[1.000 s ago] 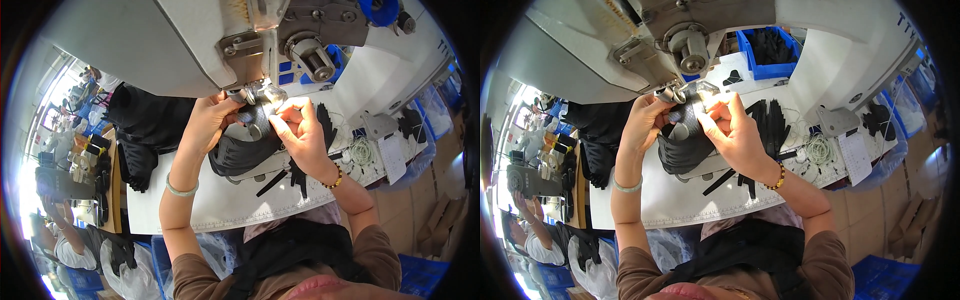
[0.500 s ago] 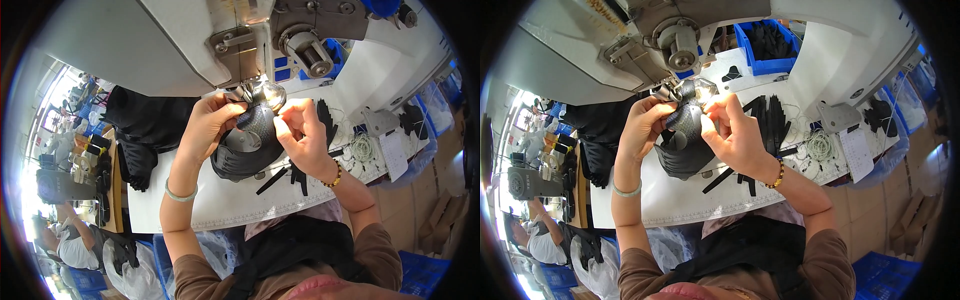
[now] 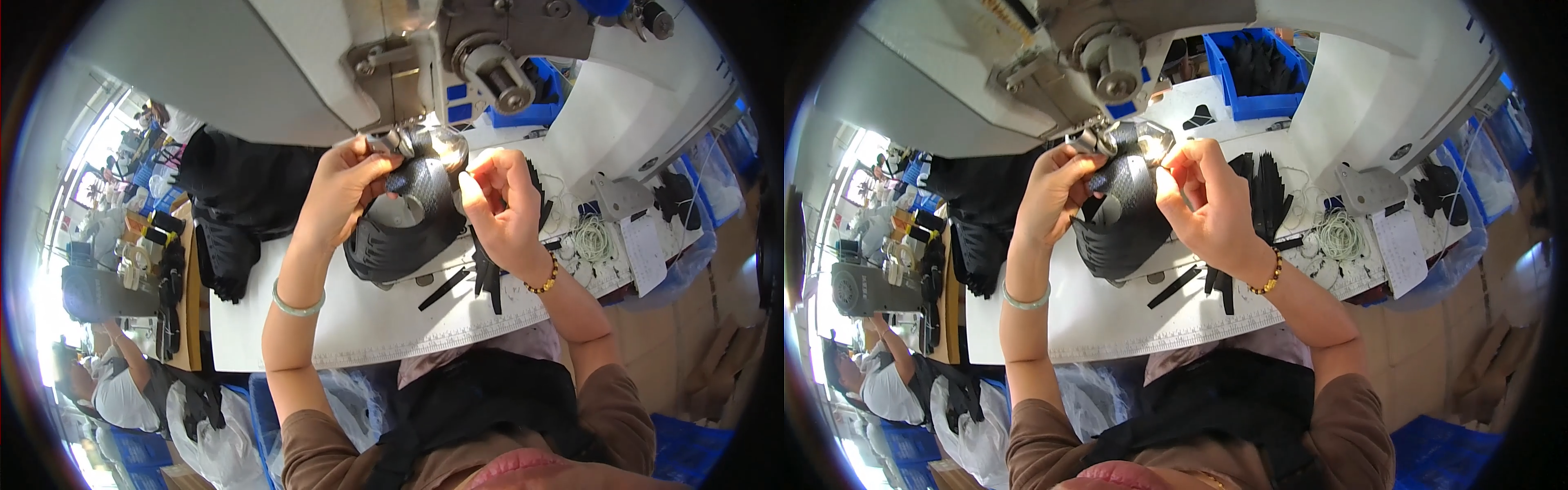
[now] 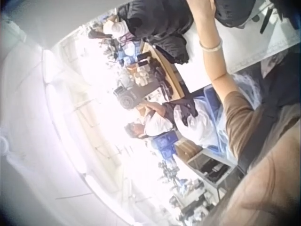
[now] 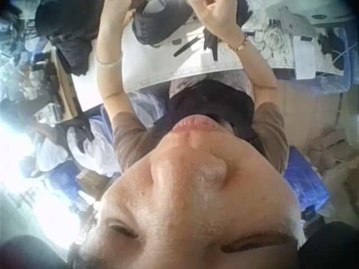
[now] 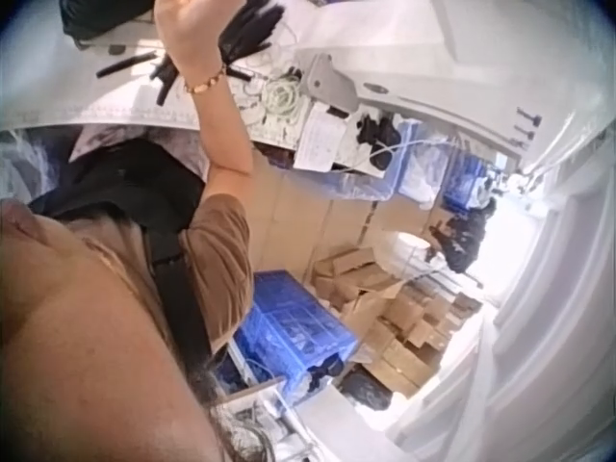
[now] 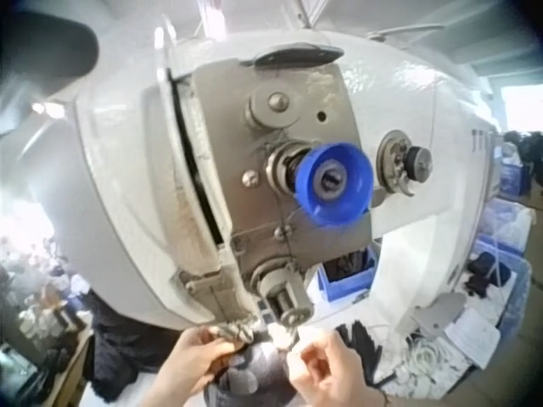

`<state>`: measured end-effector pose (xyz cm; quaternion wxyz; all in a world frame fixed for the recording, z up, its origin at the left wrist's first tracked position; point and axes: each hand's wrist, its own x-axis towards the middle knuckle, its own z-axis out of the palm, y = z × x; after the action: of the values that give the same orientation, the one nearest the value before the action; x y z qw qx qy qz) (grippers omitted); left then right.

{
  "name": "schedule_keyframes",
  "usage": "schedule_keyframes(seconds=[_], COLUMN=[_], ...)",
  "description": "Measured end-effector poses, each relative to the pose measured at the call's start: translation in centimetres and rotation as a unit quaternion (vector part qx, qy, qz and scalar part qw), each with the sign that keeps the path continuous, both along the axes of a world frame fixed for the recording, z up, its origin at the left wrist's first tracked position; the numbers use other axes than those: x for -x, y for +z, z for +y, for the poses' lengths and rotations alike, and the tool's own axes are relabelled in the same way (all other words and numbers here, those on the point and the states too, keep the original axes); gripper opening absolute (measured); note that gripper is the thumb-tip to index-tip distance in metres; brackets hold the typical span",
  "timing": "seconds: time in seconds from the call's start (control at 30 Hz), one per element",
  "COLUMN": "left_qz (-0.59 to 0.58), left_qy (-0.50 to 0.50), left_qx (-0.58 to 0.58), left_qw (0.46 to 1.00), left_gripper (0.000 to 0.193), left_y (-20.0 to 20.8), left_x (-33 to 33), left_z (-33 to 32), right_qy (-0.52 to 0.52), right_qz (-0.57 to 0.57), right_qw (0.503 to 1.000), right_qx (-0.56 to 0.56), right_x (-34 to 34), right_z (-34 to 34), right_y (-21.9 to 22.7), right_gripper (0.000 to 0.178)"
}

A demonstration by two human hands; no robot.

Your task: Sewing and assembling black shoe components using an industrial sewing machine in a factory setting.

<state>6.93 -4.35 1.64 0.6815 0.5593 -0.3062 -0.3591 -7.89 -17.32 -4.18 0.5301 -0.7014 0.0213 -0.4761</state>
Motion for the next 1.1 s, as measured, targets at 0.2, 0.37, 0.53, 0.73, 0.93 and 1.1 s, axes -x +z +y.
schedule_keyframes(seconds=[0.2, 0.37, 0.53, 0.73, 0.93, 1.1], left_qz=[-0.176, -0.288, -0.622, 0.098, 0.065, -0.002], left_qy=[-0.062, -0.069, 0.423, 0.309, 0.344, 0.390], left_qx=[-0.088, -0.194, -0.044, 0.043, 0.282, 0.304], left_qw=[0.978, 0.935, 0.657, 0.945, 0.893, 0.869], left_gripper=[0.013, 0.021, 0.012, 0.032, 0.020, 0.017], left_y=[-0.1, 1.1, -3.1, -8.3, -10.4, -10.6], left_x=[0.3, 2.2, 7.5, 13.3, 11.5, 11.9], left_z=[5.2, 12.3, 15.4, 12.7, 9.5, 9.1], right_qy=[0.006, 0.259, 0.310, 0.372, 0.319, 0.174], right_qz=[-0.048, 0.175, 0.252, 0.269, 0.213, 0.008], right_qw=[0.970, 0.914, 0.912, 0.885, 0.916, 0.885], right_qx=[0.240, 0.260, 0.087, 0.078, 0.120, 0.431], right_x=[-0.7, -2.2, -3.9, -3.2, -2.6, -1.3], right_z=[1.7, 5.5, 6.4, 8.1, 9.0, 8.7], right_y=[2.4, 3.4, 2.2, 2.3, 2.5, 1.2], right_gripper=[0.037, 0.025, 0.019, 0.020, 0.016, 0.020])
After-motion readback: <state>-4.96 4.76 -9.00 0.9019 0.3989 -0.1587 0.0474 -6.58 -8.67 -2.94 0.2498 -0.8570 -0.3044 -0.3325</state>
